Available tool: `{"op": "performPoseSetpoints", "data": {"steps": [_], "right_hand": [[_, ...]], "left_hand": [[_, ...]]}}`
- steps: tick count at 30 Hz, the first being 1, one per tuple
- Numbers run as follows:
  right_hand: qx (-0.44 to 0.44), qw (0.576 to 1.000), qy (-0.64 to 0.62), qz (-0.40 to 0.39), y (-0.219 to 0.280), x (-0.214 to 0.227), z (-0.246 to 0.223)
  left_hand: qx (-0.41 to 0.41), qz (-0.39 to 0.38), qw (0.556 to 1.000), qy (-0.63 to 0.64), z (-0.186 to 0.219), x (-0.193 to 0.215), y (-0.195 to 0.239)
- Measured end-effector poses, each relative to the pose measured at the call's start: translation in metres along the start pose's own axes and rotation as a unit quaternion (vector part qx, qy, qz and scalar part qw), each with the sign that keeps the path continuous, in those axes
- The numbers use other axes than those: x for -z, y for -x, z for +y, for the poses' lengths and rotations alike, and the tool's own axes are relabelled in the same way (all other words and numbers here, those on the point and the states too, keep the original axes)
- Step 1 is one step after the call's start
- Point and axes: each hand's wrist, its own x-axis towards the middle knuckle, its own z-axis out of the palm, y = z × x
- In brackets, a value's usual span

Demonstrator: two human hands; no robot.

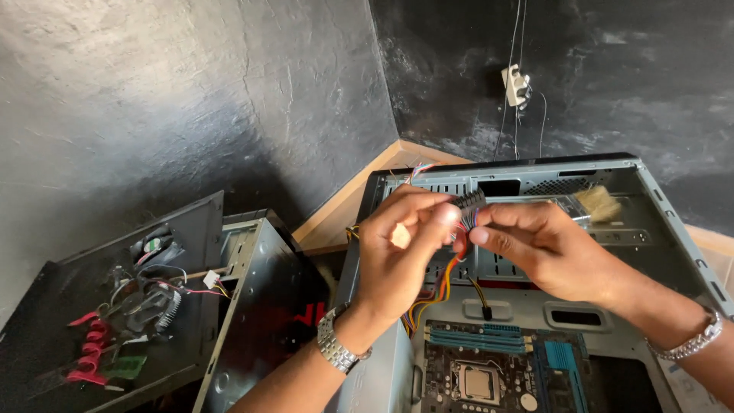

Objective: The person cleans the interior of a desktop computer case using a brush to remove dust from the motherboard and power supply area. They then connect various power cables to the motherboard and install a RAM stick into a memory slot.

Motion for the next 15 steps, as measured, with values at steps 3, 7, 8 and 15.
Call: {"op": "performPoseSetpoints", "data": {"steps": [3, 7, 8, 15], "right_hand": [[-0.006, 0.999, -0.043, -0.006, 0.000, -0.005, -0.008], [0.014, 0.972, -0.223, -0.066, 0.004, -0.004, 0.010], [0.019, 0.932, -0.352, -0.090, 0.005, -0.002, 0.019], [0.016, 0.837, -0.488, -0.249, 0.010, 0.016, 0.035]], "left_hand": [[-0.038, -0.008, 0.999, -0.008, 0.005, -0.003, 0.001], [-0.065, -0.006, 0.997, -0.046, 0.007, -0.004, 0.006], [-0.077, -0.016, 0.996, -0.031, 0.008, -0.005, 0.007], [-0.189, -0.136, 0.969, -0.087, -0.007, 0.006, 0.013]]}}
